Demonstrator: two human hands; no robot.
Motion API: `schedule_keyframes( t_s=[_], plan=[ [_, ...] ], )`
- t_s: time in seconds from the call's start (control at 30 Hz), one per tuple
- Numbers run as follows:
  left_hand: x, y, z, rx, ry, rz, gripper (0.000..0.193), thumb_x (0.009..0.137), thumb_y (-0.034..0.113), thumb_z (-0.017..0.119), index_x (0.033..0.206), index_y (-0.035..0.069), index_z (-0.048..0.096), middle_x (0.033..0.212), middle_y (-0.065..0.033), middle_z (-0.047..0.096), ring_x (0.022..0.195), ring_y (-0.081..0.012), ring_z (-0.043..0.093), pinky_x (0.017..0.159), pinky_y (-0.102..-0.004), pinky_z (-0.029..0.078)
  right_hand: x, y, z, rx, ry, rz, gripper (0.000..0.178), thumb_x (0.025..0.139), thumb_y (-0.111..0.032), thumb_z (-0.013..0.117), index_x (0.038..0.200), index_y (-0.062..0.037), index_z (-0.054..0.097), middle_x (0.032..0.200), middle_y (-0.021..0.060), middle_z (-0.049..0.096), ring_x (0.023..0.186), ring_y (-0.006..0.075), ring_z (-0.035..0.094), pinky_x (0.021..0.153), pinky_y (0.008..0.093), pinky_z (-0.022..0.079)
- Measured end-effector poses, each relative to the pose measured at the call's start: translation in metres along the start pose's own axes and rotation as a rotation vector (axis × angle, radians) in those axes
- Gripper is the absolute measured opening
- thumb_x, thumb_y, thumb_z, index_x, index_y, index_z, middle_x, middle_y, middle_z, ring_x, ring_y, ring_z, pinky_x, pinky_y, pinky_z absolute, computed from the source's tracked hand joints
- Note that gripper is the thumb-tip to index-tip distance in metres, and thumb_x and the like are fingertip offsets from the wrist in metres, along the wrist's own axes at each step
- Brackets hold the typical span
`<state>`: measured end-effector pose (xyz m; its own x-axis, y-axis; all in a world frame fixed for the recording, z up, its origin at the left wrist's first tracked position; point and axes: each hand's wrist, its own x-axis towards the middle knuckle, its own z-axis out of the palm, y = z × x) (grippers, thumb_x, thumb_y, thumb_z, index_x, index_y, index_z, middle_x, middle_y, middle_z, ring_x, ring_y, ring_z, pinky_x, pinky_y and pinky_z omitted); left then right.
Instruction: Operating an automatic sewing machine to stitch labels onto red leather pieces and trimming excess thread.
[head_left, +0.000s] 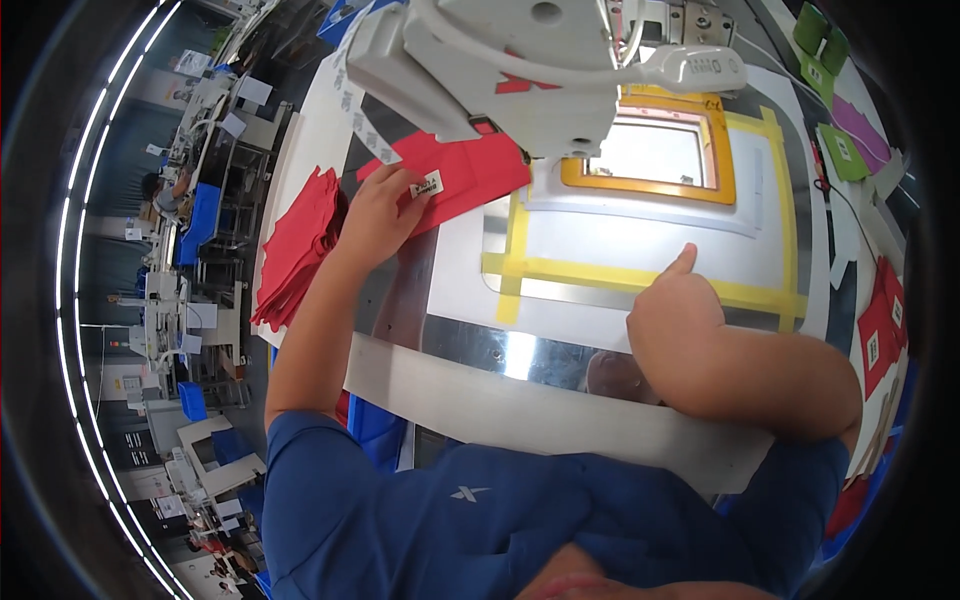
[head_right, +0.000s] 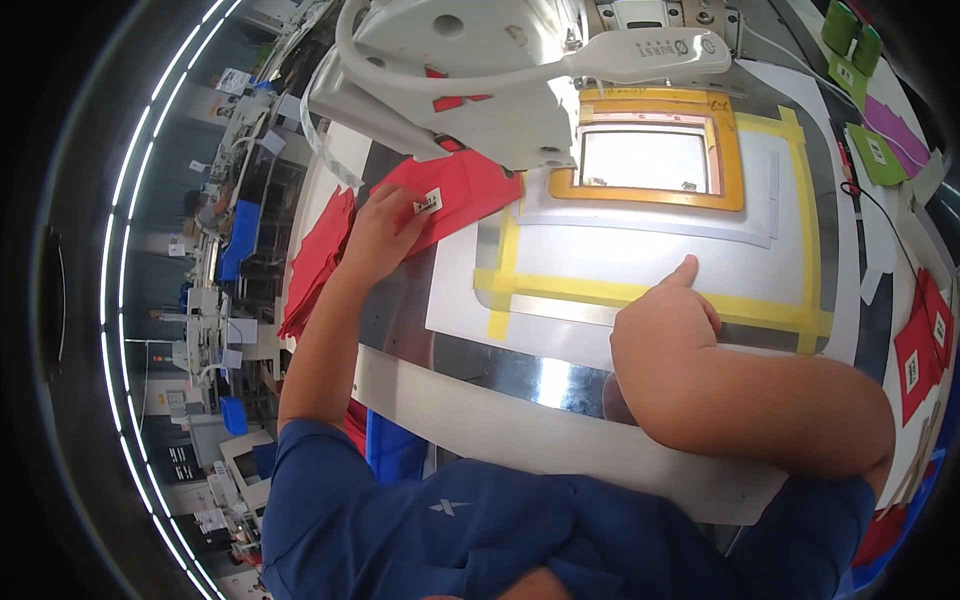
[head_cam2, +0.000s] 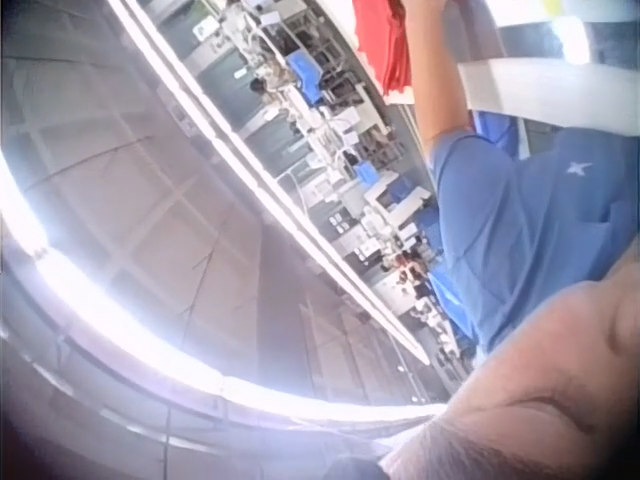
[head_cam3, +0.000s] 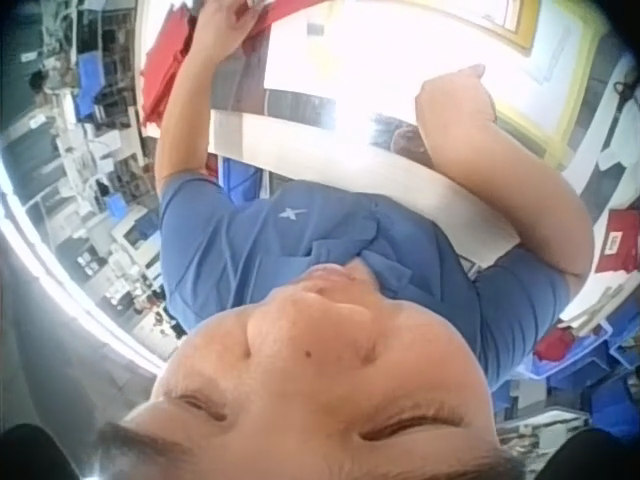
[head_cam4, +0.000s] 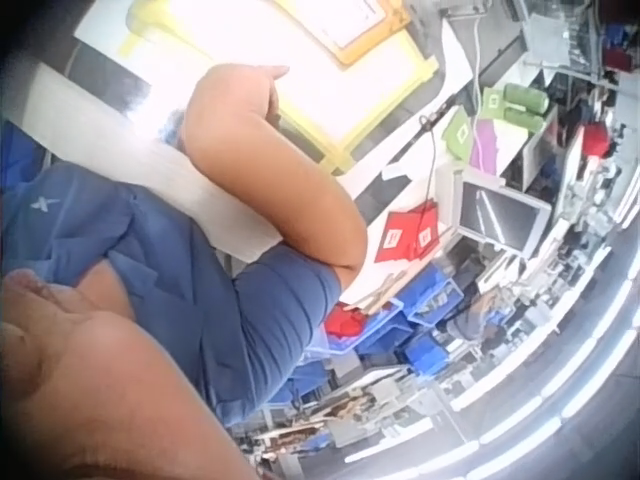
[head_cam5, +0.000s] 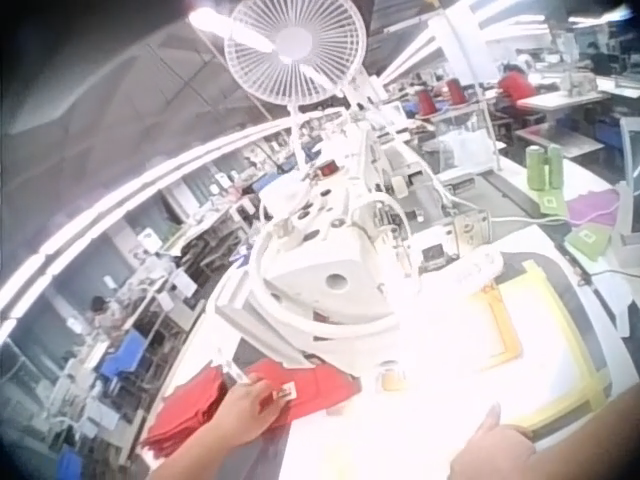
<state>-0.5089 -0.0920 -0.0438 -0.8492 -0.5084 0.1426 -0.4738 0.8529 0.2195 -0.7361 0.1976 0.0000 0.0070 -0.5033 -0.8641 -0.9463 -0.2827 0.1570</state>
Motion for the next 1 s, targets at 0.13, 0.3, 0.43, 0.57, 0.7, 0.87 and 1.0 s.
schedule_keyframes(
  t_s=[0.13,0.3,0.43,0.57,0.7,0.87,1.0],
  plan=[
    [0.004,-0.01,0.005,0.085,-0.032,0.125,0.024,0.097,0.011,0.071,0.12,0.003,0.073,0.106,-0.0152,0.074,0.11,-0.0382,0.071,0.097,-0.0478,0.057,0.003,-0.004,0.007,-0.032,0.08,0.05,0.046,0.098,-0.022,0.07,0.141,-0.0055,0.076,0.157,0.0487,0.046,0.104,0.0269,0.08,0.069,0.0267,0.057],
    [0.008,-0.018,-0.001,0.497,-0.109,0.415,0.022,0.097,0.006,0.071,0.118,0.006,0.075,0.103,-0.0115,0.075,0.102,-0.0363,0.073,0.093,-0.0467,0.059,0.004,-0.008,0.011,-0.037,0.147,0.047,0.05,0.093,-0.028,0.076,0.137,-0.0031,0.077,0.148,0.043,0.057,0.101,0.0319,0.079,0.073,0.0355,0.061],
    [0.008,-0.008,-0.016,0.391,-0.025,0.287,0.032,0.095,0.004,0.066,0.125,0.006,0.075,0.108,-0.0148,0.078,0.101,-0.0328,0.076,0.093,-0.043,0.061,-0.006,-0.002,0.004,-0.039,0.128,-0.054,0.061,0.088,-0.034,0.083,0.138,0.0005,0.076,0.143,0.0398,0.065,0.105,0.037,0.078,0.082,0.0401,0.064],
    [-0.019,-0.012,-0.077,-0.344,0.026,-0.228,0.029,0.103,-0.003,0.063,0.13,-0.003,0.074,0.114,-0.0134,0.081,0.095,-0.0182,0.079,0.085,-0.032,0.062,-0.004,-0.006,0.008,0.082,0.165,0.052,0.061,0.088,-0.029,0.083,0.14,0.0025,0.074,0.144,0.0406,0.063,0.108,0.0345,0.078,0.086,0.0353,0.063],
    [-0.089,-0.041,-0.122,-0.819,0.264,-0.432,0.032,0.1,-0.006,0.07,0.131,-0.005,0.072,0.114,-0.0088,0.08,0.093,-0.0119,0.075,0.082,-0.0264,0.062,-0.01,-0.006,0.019,0.099,0.249,0.128,0.043,0.09,-0.01,0.073,0.125,0.0141,0.075,0.136,0.0419,0.066,0.098,0.0316,0.078,0.077,0.038,0.06],
    [-0.226,-0.118,-0.151,-0.864,0.4,-0.711,0.033,0.099,-0.002,0.071,0.132,-0.003,0.071,0.114,-0.0111,0.079,0.092,-0.0159,0.079,0.08,-0.0301,0.065,-0.016,0.001,0.034,0.059,0.416,0.02,0.03,0.09,-0.01,0.07,0.113,0.0087,0.073,0.121,0.0358,0.066,0.092,0.0334,0.076,0.074,0.0413,0.058],
    [-0.347,-0.133,-0.16,-0.776,0.531,-1.075,0.033,0.1,0.004,0.072,0.132,-0.006,0.071,0.113,-0.0129,0.08,0.09,-0.0195,0.08,0.079,-0.0327,0.066,-0.011,0.003,0.04,0.04,0.549,-0.056,0.018,0.09,-0.011,0.067,0.1,0.0032,0.071,0.105,0.0298,0.067,0.086,0.0352,0.074,0.071,0.0447,0.057]
  ],
)
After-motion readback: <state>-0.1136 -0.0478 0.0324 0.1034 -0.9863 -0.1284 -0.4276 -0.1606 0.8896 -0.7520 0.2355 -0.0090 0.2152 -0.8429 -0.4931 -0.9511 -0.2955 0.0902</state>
